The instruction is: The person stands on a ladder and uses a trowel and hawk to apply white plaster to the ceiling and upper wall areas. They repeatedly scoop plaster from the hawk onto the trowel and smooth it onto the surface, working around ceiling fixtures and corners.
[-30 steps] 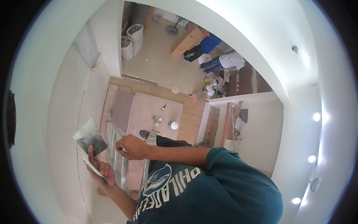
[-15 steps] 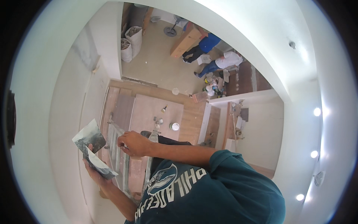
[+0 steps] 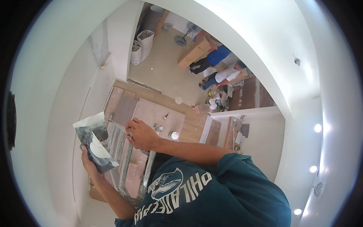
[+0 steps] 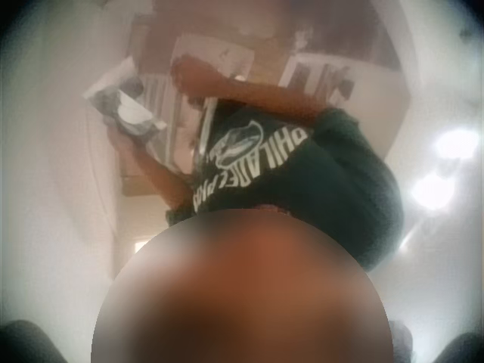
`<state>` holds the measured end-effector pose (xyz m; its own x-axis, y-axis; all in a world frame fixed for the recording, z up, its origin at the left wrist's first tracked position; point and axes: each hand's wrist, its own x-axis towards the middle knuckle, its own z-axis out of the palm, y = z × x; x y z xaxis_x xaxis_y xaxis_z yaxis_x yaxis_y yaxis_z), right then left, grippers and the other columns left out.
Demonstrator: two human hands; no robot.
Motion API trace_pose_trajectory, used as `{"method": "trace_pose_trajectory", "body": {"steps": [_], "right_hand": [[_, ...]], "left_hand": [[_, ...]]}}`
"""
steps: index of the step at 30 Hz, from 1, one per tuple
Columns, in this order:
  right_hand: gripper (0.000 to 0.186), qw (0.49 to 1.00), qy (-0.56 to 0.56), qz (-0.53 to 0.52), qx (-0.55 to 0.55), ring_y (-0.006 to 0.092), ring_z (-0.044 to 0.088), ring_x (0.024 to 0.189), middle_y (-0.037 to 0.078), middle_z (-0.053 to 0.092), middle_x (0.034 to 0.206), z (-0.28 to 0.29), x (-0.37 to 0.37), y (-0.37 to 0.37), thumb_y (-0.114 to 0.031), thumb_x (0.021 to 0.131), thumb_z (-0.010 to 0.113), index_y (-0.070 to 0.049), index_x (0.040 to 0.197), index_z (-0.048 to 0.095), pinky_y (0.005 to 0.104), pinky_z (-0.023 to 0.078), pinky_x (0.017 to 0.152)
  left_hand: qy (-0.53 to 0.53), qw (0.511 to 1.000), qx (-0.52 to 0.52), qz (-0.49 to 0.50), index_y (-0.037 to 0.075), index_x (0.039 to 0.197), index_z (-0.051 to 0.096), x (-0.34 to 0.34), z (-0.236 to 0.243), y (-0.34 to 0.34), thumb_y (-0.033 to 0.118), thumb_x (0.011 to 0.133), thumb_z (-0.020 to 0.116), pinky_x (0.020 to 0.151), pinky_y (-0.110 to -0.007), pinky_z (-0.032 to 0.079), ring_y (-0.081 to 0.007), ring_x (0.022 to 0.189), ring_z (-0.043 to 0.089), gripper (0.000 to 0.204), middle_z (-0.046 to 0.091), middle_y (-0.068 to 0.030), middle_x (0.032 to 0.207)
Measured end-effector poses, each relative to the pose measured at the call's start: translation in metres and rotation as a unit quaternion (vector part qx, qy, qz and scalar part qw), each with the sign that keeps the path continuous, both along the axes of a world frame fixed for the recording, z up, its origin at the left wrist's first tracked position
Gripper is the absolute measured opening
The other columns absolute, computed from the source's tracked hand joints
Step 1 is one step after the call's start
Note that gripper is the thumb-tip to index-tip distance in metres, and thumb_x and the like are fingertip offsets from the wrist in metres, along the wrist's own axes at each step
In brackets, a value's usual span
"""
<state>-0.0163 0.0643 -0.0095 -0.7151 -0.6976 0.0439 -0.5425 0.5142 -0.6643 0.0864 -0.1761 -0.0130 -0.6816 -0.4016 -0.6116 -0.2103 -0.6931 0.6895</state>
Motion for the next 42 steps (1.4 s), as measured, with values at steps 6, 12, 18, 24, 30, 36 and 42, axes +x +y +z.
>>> {"method": "trace_pose_trajectory", "body": {"steps": [6,12,18,24,30,36,42], "right_hand": [[0.01,1.0,-0.012,0.01,0.009,0.0315,0.059,0.092,0.013,0.058,0.097,-0.002,0.0,-0.001,-0.007,0.075,0.069,0.0,0.082,0.066,0.0382,0.05,0.083],[0.009,0.999,-0.016,-0.039,-0.005,0.0325,0.061,0.085,0.013,0.057,0.095,0.005,-0.002,-0.01,-0.008,0.08,0.07,0.0,0.082,0.066,0.0407,0.052,0.074],[0.008,0.999,-0.034,-0.027,0.017,0.0327,0.061,0.083,0.013,0.055,0.093,0.009,-0.002,-0.005,-0.008,0.083,0.069,0.0,0.082,0.066,0.0411,0.051,0.072],[0.007,0.999,-0.013,-0.023,-0.035,0.0322,0.06,0.081,0.012,0.056,0.089,0.009,-0.001,-0.003,-0.008,0.083,0.069,-0.002,0.085,0.068,0.0421,0.05,0.073],[0.009,1.0,-0.007,0.004,-0.009,0.0326,0.061,0.084,0.012,0.061,0.082,0.012,-0.003,-0.002,-0.012,0.084,0.068,-0.003,0.085,0.069,0.0411,0.05,0.077],[0.015,1.0,0.009,0.01,-0.001,0.0315,0.061,0.08,0.012,0.062,0.077,0.005,0.002,-0.004,-0.016,0.084,0.069,-0.003,0.078,0.066,0.0416,0.05,0.076],[0.031,0.999,-0.003,0.024,0.035,0.0325,0.06,0.073,0.011,0.058,0.065,0.009,0.001,-0.002,-0.022,0.084,0.069,-0.005,0.061,0.057,0.0433,0.049,0.072]], "left_hand": [[0.006,0.999,-0.034,-0.006,-0.005,0.115,0.061,-0.005,0.015,0.005,0.038,0.095,0.066,0.08,-0.034,0.055,-0.0223,0.093,0.066,0.047,0.067,-0.0149,0.107],[0.007,0.998,-0.033,-0.056,-0.003,0.12,0.06,-0.007,0.017,0.002,0.04,0.098,0.06,0.086,-0.034,0.052,-0.0205,0.097,0.065,0.048,0.066,-0.0126,0.11],[0.02,0.995,0.093,0.04,-0.001,0.131,0.056,-0.006,0.016,0.004,0.042,0.095,0.064,0.103,-0.036,0.042,-0.0229,0.114,0.058,0.057,0.063,-0.0097,0.121],[0.155,0.965,0.21,0.037,0.002,0.082,0.058,0.004,0.03,0.001,0.035,0.101,0.056,0.027,-0.019,0.031,-0.0073,0.032,0.038,0.038,0.057,-0.0065,0.068],[0.46,0.813,0.335,-0.122,-0.002,0.085,0.059,0.016,-0.028,-0.016,0.033,0.103,0.051,0.021,-0.024,0.032,-0.0102,0.027,0.037,0.04,0.058,-0.0099,0.059],[0.46,0.83,0.305,-0.083,-0.007,0.132,0.049,0.018,-0.003,-0.007,0.041,0.105,0.042,0.022,-0.025,0.033,-0.0126,0.025,0.037,0.056,0.054,-0.01,0.047],[0.25,0.945,0.205,0.044,-0.01,0.135,0.05,0.012,0.037,0.006,0.049,0.104,0.04,0.022,-0.022,0.022,-0.0083,0.025,0.029,0.067,0.069,-0.0155,0.078]]}}
